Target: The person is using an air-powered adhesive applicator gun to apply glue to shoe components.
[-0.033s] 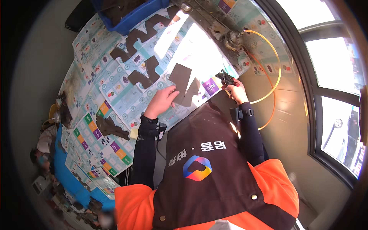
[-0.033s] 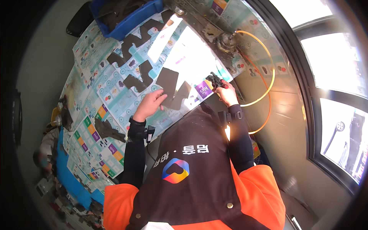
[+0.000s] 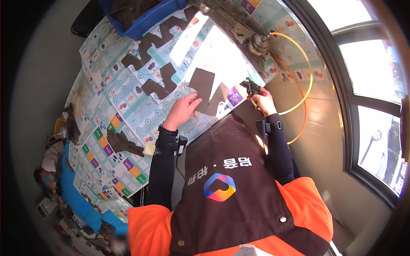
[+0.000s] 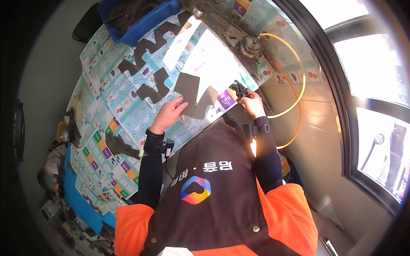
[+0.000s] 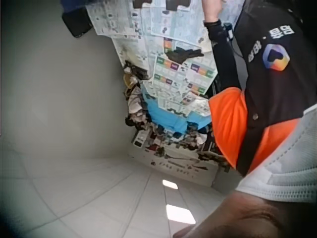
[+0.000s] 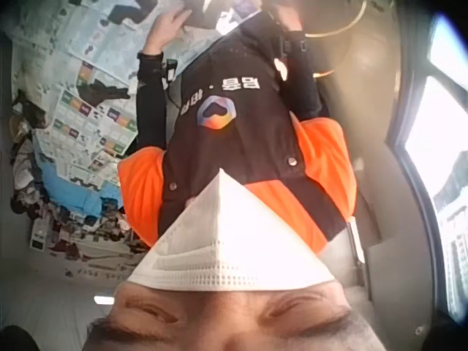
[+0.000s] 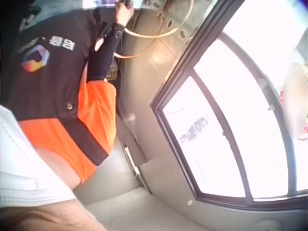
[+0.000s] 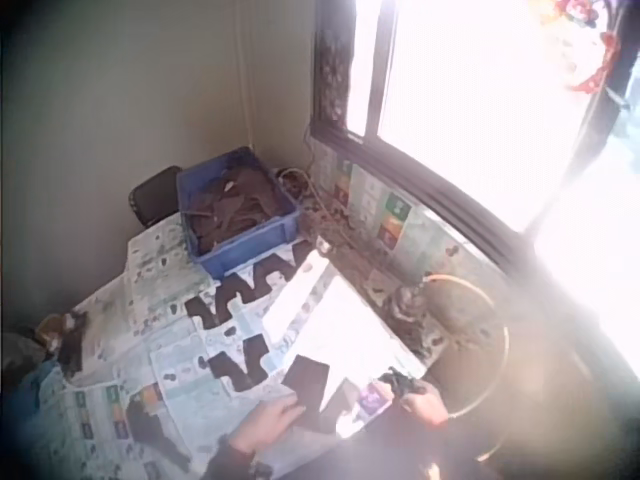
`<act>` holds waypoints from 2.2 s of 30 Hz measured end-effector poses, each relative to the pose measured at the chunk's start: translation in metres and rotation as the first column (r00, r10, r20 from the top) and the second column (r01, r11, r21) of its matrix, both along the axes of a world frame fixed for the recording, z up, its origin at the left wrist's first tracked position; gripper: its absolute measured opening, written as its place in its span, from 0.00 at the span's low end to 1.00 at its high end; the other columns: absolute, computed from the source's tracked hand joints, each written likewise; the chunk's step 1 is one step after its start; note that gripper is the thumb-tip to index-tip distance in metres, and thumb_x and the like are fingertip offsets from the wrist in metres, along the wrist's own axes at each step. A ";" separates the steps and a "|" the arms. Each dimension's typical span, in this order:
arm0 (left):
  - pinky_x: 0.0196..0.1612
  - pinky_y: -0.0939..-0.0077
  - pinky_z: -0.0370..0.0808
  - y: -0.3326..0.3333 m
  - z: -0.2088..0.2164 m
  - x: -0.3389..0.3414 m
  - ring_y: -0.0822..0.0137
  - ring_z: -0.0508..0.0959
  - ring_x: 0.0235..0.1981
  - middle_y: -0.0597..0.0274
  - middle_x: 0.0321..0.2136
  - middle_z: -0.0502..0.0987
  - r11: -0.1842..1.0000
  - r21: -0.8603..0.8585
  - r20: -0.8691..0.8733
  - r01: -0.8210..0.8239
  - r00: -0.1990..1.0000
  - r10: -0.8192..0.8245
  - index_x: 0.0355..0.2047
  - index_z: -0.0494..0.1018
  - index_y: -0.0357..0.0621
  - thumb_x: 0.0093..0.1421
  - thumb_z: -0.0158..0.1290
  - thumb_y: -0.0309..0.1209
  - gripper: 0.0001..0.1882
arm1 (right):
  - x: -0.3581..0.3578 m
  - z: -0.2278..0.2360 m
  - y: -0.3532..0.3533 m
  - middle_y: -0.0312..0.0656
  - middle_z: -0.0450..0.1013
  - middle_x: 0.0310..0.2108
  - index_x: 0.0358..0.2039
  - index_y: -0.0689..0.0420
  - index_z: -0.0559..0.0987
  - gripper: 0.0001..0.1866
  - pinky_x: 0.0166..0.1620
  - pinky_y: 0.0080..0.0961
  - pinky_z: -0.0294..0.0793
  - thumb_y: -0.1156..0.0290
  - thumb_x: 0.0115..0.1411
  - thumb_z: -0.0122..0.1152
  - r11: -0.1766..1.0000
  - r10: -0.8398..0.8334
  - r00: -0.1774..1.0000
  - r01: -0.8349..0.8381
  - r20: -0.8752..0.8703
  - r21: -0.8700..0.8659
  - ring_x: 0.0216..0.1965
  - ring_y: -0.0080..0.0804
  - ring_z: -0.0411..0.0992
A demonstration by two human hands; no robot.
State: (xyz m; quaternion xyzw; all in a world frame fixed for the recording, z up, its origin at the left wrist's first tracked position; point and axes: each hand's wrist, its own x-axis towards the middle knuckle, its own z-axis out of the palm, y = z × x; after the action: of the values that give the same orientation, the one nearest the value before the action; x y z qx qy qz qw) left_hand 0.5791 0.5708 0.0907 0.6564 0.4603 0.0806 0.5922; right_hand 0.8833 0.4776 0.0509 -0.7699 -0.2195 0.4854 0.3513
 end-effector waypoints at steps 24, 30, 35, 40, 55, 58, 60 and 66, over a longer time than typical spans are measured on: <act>0.32 0.62 0.72 -0.008 -0.155 0.017 0.50 0.77 0.29 0.48 0.28 0.77 0.910 0.381 -0.242 -0.164 0.932 0.269 0.40 0.68 0.40 0.57 0.50 0.36 0.14 | -0.030 -0.007 0.012 0.46 0.74 0.35 0.49 0.64 0.70 0.30 0.38 0.24 0.69 0.68 0.42 0.58 0.945 0.328 0.943 -0.327 0.064 -0.017 0.29 0.31 0.71; 0.22 0.71 0.70 -0.012 -0.194 0.010 0.62 0.74 0.13 0.52 0.22 0.76 0.920 0.285 -0.190 -0.270 0.925 0.330 0.39 0.68 0.38 0.58 0.50 0.36 0.14 | -0.049 0.005 0.027 0.51 0.72 0.36 0.42 0.60 0.73 0.22 0.41 0.29 0.67 0.69 0.43 0.56 0.924 0.383 0.921 -0.381 0.066 -0.047 0.38 0.40 0.70; 0.26 0.69 0.71 -0.010 -0.166 0.016 0.59 0.76 0.20 0.53 0.23 0.77 0.916 0.328 -0.229 -0.229 0.922 0.313 0.36 0.70 0.38 0.56 0.52 0.36 0.14 | -0.054 -0.010 0.039 0.49 0.72 0.30 0.36 0.58 0.74 0.16 0.39 0.33 0.67 0.69 0.44 0.54 0.876 0.470 0.855 -0.482 0.218 0.003 0.35 0.44 0.69; 0.35 0.66 0.72 -0.006 -0.142 0.016 0.55 0.77 0.31 0.53 0.28 0.78 0.944 0.228 -0.247 -0.239 0.923 0.293 0.34 0.73 0.41 0.55 0.52 0.35 0.12 | -0.065 -0.021 0.062 0.46 0.70 0.24 0.28 0.56 0.71 0.08 0.32 0.32 0.66 0.71 0.46 0.50 0.857 0.505 0.841 -0.516 0.195 0.002 0.28 0.43 0.68; 0.34 0.71 0.73 -0.007 -0.146 0.008 0.60 0.78 0.29 0.54 0.27 0.78 0.929 0.284 -0.199 -0.238 0.933 0.300 0.38 0.74 0.41 0.54 0.52 0.33 0.13 | -0.063 -0.134 0.067 0.45 0.69 0.21 0.31 0.57 0.72 0.10 0.30 0.30 0.66 0.73 0.46 0.48 0.863 0.386 0.909 -0.416 0.157 0.286 0.24 0.37 0.68; 0.34 0.71 0.73 -0.007 -0.150 0.006 0.60 0.78 0.29 0.54 0.27 0.78 0.928 0.284 -0.195 -0.239 0.934 0.300 0.38 0.74 0.41 0.54 0.52 0.33 0.13 | -0.066 -0.113 0.070 0.43 0.68 0.21 0.31 0.58 0.72 0.10 0.30 0.27 0.65 0.75 0.46 0.47 0.852 0.438 0.890 -0.456 0.127 0.255 0.25 0.33 0.66; 0.34 0.71 0.73 -0.006 -0.148 0.007 0.60 0.78 0.29 0.54 0.27 0.78 0.932 0.272 -0.214 -0.240 0.929 0.302 0.38 0.74 0.42 0.54 0.52 0.33 0.12 | -0.066 -0.100 0.069 0.41 0.68 0.21 0.31 0.59 0.72 0.09 0.30 0.25 0.64 0.77 0.47 0.45 0.836 0.500 0.861 -0.509 0.098 0.204 0.25 0.30 0.65; 0.37 0.68 0.73 -0.006 -0.143 0.005 0.57 0.78 0.32 0.54 0.29 0.78 0.934 0.249 -0.234 -0.257 0.920 0.315 0.36 0.75 0.42 0.53 0.52 0.32 0.11 | -0.082 -0.060 0.065 0.34 0.63 0.26 0.32 0.59 0.70 0.10 0.28 0.16 0.58 0.81 0.55 0.38 0.921 0.361 0.887 -0.291 -0.287 0.259 0.28 0.19 0.58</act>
State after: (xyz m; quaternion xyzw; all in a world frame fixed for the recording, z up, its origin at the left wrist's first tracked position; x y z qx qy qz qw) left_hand 0.5844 0.5646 -0.0526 0.6462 0.6167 0.1255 0.4316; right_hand 0.8012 0.5424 -0.0093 -0.5886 -0.3342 0.6337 0.3745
